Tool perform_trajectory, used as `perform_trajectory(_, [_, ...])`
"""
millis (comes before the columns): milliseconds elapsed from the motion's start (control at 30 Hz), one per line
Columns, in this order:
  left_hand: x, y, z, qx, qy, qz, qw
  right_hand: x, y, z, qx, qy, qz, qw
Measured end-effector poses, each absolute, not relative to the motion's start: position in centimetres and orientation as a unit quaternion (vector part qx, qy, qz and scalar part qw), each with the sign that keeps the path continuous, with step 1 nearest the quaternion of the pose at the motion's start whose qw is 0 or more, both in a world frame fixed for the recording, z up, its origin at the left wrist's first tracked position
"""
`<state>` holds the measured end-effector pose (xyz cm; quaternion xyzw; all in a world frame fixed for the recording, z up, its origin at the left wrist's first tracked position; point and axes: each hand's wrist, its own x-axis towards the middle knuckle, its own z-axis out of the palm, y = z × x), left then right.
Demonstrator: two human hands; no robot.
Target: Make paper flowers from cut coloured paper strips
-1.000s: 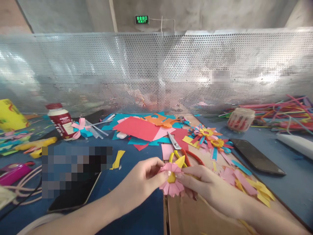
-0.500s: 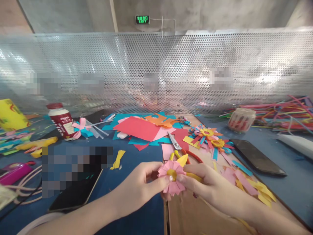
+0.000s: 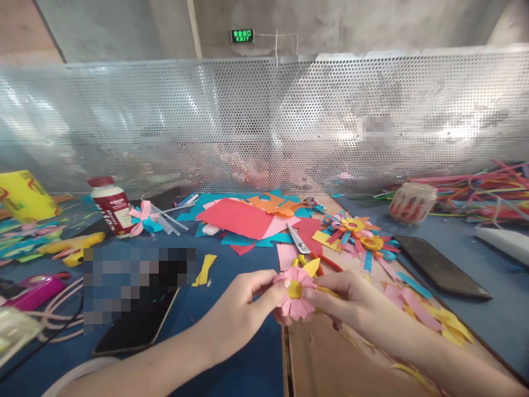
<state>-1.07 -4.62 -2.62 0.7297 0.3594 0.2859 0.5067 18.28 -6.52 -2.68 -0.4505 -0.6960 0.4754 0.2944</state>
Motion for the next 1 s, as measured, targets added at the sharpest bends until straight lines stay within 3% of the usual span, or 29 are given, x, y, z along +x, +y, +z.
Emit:
perform_trajectory(100, [-1.1, -4.4, -2.7, 0.716, 0.379, 0.318, 0.493, 18.7, -6.1, -2.7, -0.477, -0.665, 0.484, 0.310])
perform_trajectory(367, [-1.5, -3.5, -2.2, 0.723, 0.445, 0.319, 0.422, 19.9, -4.3, -2.5, -0.510, -0.465, 0.537, 0.486])
perform_trajectory(567, [-3.1, -4.5, -2.0, 0.765, 0.522, 0.266, 0.266, 20.5, -4.2, -2.1, -0.499, -0.483, 0.504, 0.513])
perform_trajectory(833, [-6.4, -7.2, -1.6, 0.793, 0.607, 0.044, 0.021, 20.7, -4.2, -0.5, -0.489, -0.524, 0.447, 0.535])
perform_trajectory(1000, [-6.2, -7.4, -1.2, 0.834, 0.546, 0.069, -0.033, 20.8, -7.1, 1.8, -0.460, -0.592, 0.403, 0.525])
